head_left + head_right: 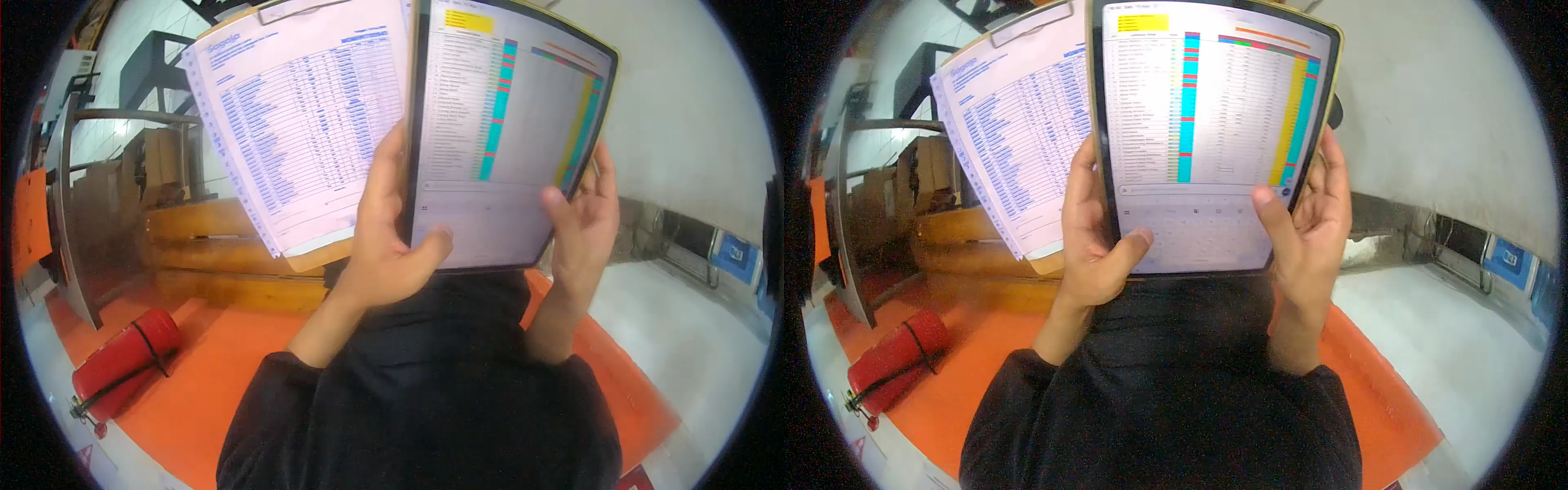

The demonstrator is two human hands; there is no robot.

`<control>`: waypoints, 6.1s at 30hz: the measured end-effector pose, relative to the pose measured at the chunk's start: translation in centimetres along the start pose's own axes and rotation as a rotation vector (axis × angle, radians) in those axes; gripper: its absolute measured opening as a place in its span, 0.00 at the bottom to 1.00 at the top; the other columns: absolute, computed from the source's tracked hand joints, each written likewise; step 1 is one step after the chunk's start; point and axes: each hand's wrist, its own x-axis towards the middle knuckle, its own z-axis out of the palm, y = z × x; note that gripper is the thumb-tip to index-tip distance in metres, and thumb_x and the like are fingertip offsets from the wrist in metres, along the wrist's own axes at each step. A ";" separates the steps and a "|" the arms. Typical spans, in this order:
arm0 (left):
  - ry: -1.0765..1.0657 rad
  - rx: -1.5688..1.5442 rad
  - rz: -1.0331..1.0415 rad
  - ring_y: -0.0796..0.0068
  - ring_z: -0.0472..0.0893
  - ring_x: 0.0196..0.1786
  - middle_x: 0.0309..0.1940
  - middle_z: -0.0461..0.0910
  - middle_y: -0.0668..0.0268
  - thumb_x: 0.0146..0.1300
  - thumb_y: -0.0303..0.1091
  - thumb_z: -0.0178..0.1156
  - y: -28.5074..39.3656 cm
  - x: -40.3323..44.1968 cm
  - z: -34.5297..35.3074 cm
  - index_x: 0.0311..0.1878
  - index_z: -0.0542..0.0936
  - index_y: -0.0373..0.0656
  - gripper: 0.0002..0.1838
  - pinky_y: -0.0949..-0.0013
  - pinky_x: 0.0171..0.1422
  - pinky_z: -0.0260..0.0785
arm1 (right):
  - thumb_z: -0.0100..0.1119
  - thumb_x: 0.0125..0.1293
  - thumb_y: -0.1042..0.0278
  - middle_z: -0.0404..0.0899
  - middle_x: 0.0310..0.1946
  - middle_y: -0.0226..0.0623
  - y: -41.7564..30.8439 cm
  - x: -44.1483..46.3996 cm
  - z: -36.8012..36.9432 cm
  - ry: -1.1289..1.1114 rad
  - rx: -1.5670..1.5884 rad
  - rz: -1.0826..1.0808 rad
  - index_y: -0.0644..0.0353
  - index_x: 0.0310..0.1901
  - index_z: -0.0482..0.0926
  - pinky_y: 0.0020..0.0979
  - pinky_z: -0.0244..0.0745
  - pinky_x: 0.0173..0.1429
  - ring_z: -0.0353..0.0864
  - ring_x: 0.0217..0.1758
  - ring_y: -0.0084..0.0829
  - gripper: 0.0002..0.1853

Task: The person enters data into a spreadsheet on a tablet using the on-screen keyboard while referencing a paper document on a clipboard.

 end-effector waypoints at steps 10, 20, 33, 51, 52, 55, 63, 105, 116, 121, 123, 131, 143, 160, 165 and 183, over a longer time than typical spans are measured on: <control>-0.009 -0.033 0.014 0.66 0.53 0.74 0.70 0.55 0.54 0.44 0.14 0.51 0.0 0.2 -0.8 0.73 0.44 0.31 0.49 0.67 0.75 0.41 | 0.59 0.56 0.79 0.58 0.68 0.56 0.3 0.1 -0.8 -0.050 -0.067 0.002 0.77 0.69 0.49 0.38 0.52 0.73 0.60 0.71 0.40 0.41; -0.003 -0.075 0.028 0.66 0.55 0.73 0.68 0.57 0.54 0.45 0.16 0.51 -0.1 0.2 -1.0 0.72 0.46 0.30 0.47 0.67 0.75 0.42 | 0.58 0.56 0.81 0.63 0.66 0.56 0.2 0.0 -0.3 -0.059 -0.083 -0.002 0.76 0.68 0.51 0.38 0.54 0.72 0.63 0.69 0.40 0.39; 0.001 -0.081 0.017 0.65 0.54 0.74 0.69 0.56 0.53 0.45 0.15 0.51 -0.2 0.0 -1.1 0.73 0.44 0.30 0.48 0.66 0.75 0.42 | 0.61 0.59 0.77 0.63 0.65 0.54 0.3 -0.2 -0.6 -0.089 -0.071 0.005 0.73 0.69 0.51 0.38 0.55 0.72 0.63 0.69 0.39 0.39; 0.050 -0.040 -0.028 0.64 0.58 0.71 0.67 0.59 0.53 0.41 0.18 0.54 0.1 -0.1 -0.5 0.71 0.48 0.30 0.49 0.66 0.75 0.45 | 0.60 0.56 0.85 0.65 0.64 0.51 -0.3 -0.2 0.4 -0.037 -0.042 0.014 0.72 0.68 0.51 0.35 0.58 0.70 0.65 0.67 0.36 0.39; 0.079 -0.050 -0.044 0.64 0.58 0.71 0.67 0.58 0.53 0.41 0.19 0.55 0.1 -0.2 -0.4 0.71 0.48 0.30 0.49 0.66 0.75 0.45 | 0.60 0.56 0.85 0.65 0.64 0.51 -0.3 -0.2 0.4 -0.023 -0.056 0.009 0.72 0.68 0.51 0.35 0.58 0.70 0.65 0.67 0.36 0.39; 0.109 -0.023 -0.030 0.61 0.58 0.71 0.68 0.58 0.53 0.40 0.23 0.58 0.4 0.1 0.1 0.71 0.49 0.29 0.50 0.64 0.76 0.45 | 0.61 0.57 0.84 0.66 0.62 0.51 -0.3 -0.1 0.2 -0.049 -0.014 -0.014 0.73 0.68 0.48 0.33 0.63 0.67 0.68 0.64 0.34 0.40; 0.118 0.048 -0.068 0.61 0.59 0.71 0.67 0.60 0.53 0.39 0.24 0.58 0.5 0.1 0.6 0.71 0.50 0.31 0.50 0.63 0.76 0.45 | 0.65 0.56 0.81 0.69 0.58 0.50 -0.1 0.5 0.3 -0.061 -0.109 0.026 0.72 0.65 0.50 0.32 0.67 0.63 0.72 0.60 0.33 0.39; -0.081 -0.115 -0.080 0.65 0.51 0.74 0.70 0.54 0.53 0.45 0.17 0.54 -1.3 -0.1 0.5 0.72 0.44 0.29 0.48 0.68 0.75 0.40 | 0.59 0.60 0.77 0.65 0.63 0.53 1.1 -1.2 -2.6 -0.003 -0.135 0.069 0.72 0.69 0.51 0.36 0.58 0.69 0.67 0.66 0.38 0.38; -0.043 -0.111 0.012 0.68 0.52 0.74 0.69 0.56 0.56 0.43 0.15 0.51 -0.6 0.5 0.2 0.72 0.45 0.31 0.48 0.67 0.76 0.40 | 0.60 0.57 0.78 0.65 0.63 0.54 -0.2 -0.4 -2.2 -0.083 0.000 0.092 0.70 0.71 0.48 0.39 0.56 0.71 0.66 0.67 0.39 0.43; -0.034 -0.135 0.017 0.67 0.52 0.74 0.69 0.55 0.56 0.43 0.15 0.51 -0.7 0.3 0.2 0.72 0.45 0.31 0.48 0.67 0.76 0.40 | 0.61 0.55 0.79 0.65 0.64 0.54 -0.5 -0.6 -1.7 -0.091 0.021 0.109 0.70 0.71 0.47 0.39 0.57 0.71 0.67 0.67 0.39 0.44; -0.029 -0.143 0.013 0.67 0.52 0.74 0.69 0.55 0.56 0.43 0.15 0.51 -0.7 0.3 0.2 0.72 0.45 0.31 0.48 0.67 0.76 0.40 | 0.60 0.53 0.80 0.65 0.64 0.54 -0.4 -0.6 -1.6 -0.075 0.028 0.099 0.70 0.72 0.46 0.38 0.56 0.71 0.67 0.67 0.40 0.45; -0.011 -0.081 0.048 0.67 0.52 0.74 0.69 0.56 0.56 0.44 0.16 0.51 -1.0 0.0 -0.2 0.72 0.45 0.29 0.47 0.68 0.75 0.40 | 0.58 0.52 0.80 0.63 0.65 0.53 0.2 -0.9 -2.1 -0.086 -0.022 0.127 0.75 0.70 0.49 0.37 0.51 0.73 0.63 0.69 0.40 0.44; -0.061 -0.144 0.008 0.64 0.49 0.75 0.71 0.52 0.52 0.45 0.16 0.53 -1.0 0.0 -0.5 0.72 0.43 0.27 0.48 0.68 0.76 0.37 | 0.59 0.52 0.76 0.64 0.64 0.51 0.1 -1.0 -2.1 -0.109 -0.071 0.129 0.77 0.67 0.53 0.35 0.50 0.73 0.62 0.69 0.38 0.41; -0.063 -0.119 0.048 0.65 0.50 0.74 0.69 0.54 0.53 0.45 0.16 0.53 -0.4 0.5 -0.4 0.72 0.44 0.28 0.48 0.69 0.75 0.38 | 0.59 0.54 0.78 0.66 0.62 0.49 0.2 -0.6 -2.8 -0.099 -0.067 0.128 0.74 0.67 0.55 0.35 0.53 0.72 0.65 0.67 0.37 0.39; -0.031 -0.088 0.048 0.67 0.52 0.74 0.68 0.56 0.55 0.43 0.17 0.52 -0.1 0.6 -0.3 0.71 0.47 0.28 0.47 0.69 0.75 0.39 | 0.59 0.53 0.79 0.67 0.62 0.49 0.2 -0.5 -2.9 -0.107 -0.039 0.134 0.74 0.68 0.54 0.35 0.54 0.71 0.66 0.66 0.37 0.39; 0.124 -0.083 -0.127 0.61 0.58 0.72 0.70 0.58 0.52 0.41 0.19 0.58 0.3 0.2 0.1 0.73 0.47 0.30 0.51 0.64 0.76 0.45 | 0.57 0.48 0.87 0.67 0.61 0.47 -0.5 -0.7 -2.3 -0.219 0.118 0.124 0.70 0.71 0.46 0.35 0.58 0.70 0.67 0.66 0.35 0.47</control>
